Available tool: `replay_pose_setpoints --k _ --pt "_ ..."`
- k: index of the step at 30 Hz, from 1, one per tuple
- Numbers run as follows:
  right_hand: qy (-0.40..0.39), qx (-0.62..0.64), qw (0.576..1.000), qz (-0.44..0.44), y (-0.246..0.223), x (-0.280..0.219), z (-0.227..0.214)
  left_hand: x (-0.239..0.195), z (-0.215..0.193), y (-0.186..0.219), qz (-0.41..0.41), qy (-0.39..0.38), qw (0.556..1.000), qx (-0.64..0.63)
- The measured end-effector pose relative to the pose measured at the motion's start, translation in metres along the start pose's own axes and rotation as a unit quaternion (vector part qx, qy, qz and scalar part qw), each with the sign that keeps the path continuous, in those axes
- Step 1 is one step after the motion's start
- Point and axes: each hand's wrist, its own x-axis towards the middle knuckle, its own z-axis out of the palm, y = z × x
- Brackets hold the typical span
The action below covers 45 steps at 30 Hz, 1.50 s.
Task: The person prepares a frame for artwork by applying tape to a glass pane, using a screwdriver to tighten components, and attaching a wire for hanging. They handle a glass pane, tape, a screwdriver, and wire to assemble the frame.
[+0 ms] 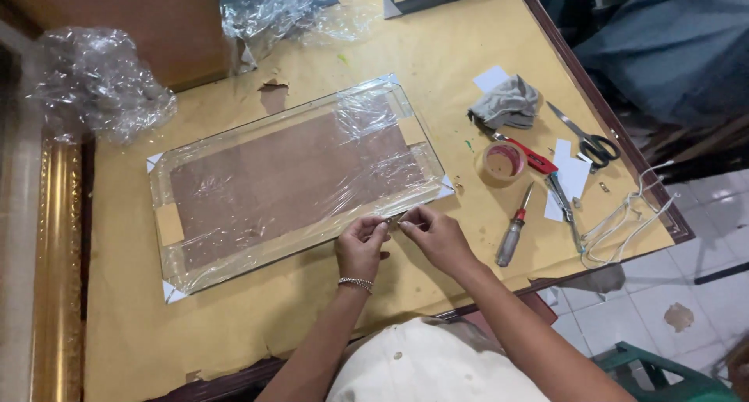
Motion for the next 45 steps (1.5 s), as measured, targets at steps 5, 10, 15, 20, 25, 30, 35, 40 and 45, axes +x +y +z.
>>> replay_pose_setpoints --k 5,10,15,20,25,30,35,40,45 --pt "0.004 0.021 1.0 -0.016 -0.021 -0.006 0.002 0.006 0.0 0.005 -0.002 -0.01 1.0 0.002" --pt "0.024 0.023 0.999 -0.003 -0.02 -0.011 0.001 0.008 0.005 -0.001 -0.008 -0.027 1.0 0.004" --pt "0.041 0.032 0.999 0.004 -0.02 -0.016 -0.005 -0.003 0.01 0.011 0.016 -0.055 0.998 0.027" --pt "0.055 0.098 0.993 0.042 -0.007 -0.017 -0.011 -0.009 0.018 0.014 0.037 -0.089 0.994 0.047" --pt "0.059 0.115 0.989 0.077 -0.013 -0.032 -0.038 -0.004 0.025 0.006 0.0 -0.126 0.992 0.029" --pt "0.086 -0.29 0.941 0.15 0.022 -0.041 -0.077 0.014 0.016 -0.002 -0.05 -0.103 0.993 0.022" --pt "0.117 -0.161 0.967 0.161 0.054 -0.04 -0.069 0.046 -0.004 -0.006 -0.015 -0.032 0.997 0.064" --pt "0.247 0.128 0.954 0.11 0.087 -0.027 -0.023 0.054 -0.021 0.004 -0.008 -0.043 0.995 0.091" --pt "0.119 0.231 0.965 -0.04 0.035 -0.035 0.001 0.08 -0.021 -0.011 -0.013 -0.073 0.996 0.054"
